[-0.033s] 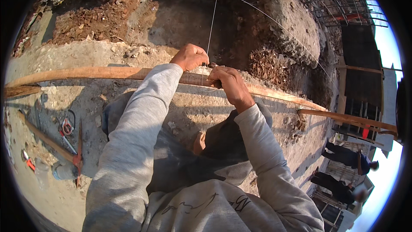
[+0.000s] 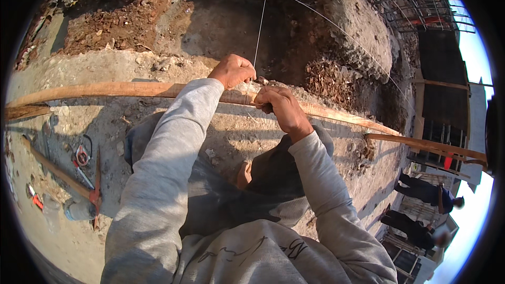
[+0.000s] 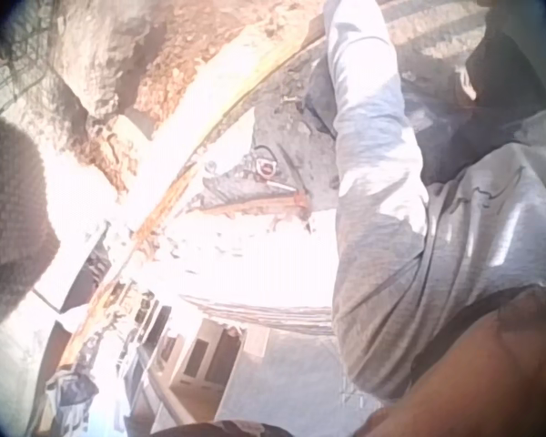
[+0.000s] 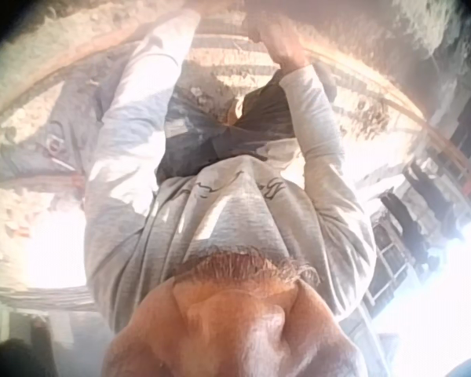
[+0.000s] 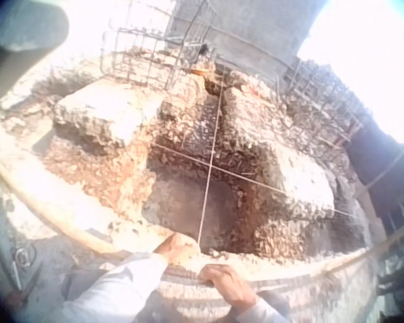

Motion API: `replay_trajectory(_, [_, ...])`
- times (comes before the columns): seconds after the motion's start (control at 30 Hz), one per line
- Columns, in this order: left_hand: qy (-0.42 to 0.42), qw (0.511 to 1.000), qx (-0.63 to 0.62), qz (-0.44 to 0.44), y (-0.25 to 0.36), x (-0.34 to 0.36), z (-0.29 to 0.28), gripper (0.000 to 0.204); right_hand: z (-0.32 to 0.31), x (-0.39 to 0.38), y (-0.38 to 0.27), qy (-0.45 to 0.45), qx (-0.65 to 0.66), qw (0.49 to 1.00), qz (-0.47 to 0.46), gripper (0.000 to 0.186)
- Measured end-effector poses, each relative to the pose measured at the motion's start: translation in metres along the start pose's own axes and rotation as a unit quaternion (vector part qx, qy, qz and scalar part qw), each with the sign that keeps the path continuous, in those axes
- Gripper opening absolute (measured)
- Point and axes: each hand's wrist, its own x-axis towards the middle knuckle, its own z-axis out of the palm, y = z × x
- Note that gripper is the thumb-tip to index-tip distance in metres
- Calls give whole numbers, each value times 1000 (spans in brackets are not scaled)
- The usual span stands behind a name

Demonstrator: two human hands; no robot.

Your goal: The person nails a small wood block to a concrete wall using a hammer, then pulls a string from a roll, ties it to the nail, and stretches it across a construction site to set a layout line.

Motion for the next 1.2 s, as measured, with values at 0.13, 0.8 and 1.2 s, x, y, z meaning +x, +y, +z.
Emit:
replay_trajectory(0.13, [14,998,57,12,13,-6,5,19,12,-47,11,-109,79,990,43,17])
replay_trajectory(0.8, [60,952,241,177,12,-68,18,8,38,-102,-14,-86,307,947,-41,11])
replay_trajectory(1.2, [78,946,248,195,7,-67,15,9,8,-9,34,125,29,988,-89,26])
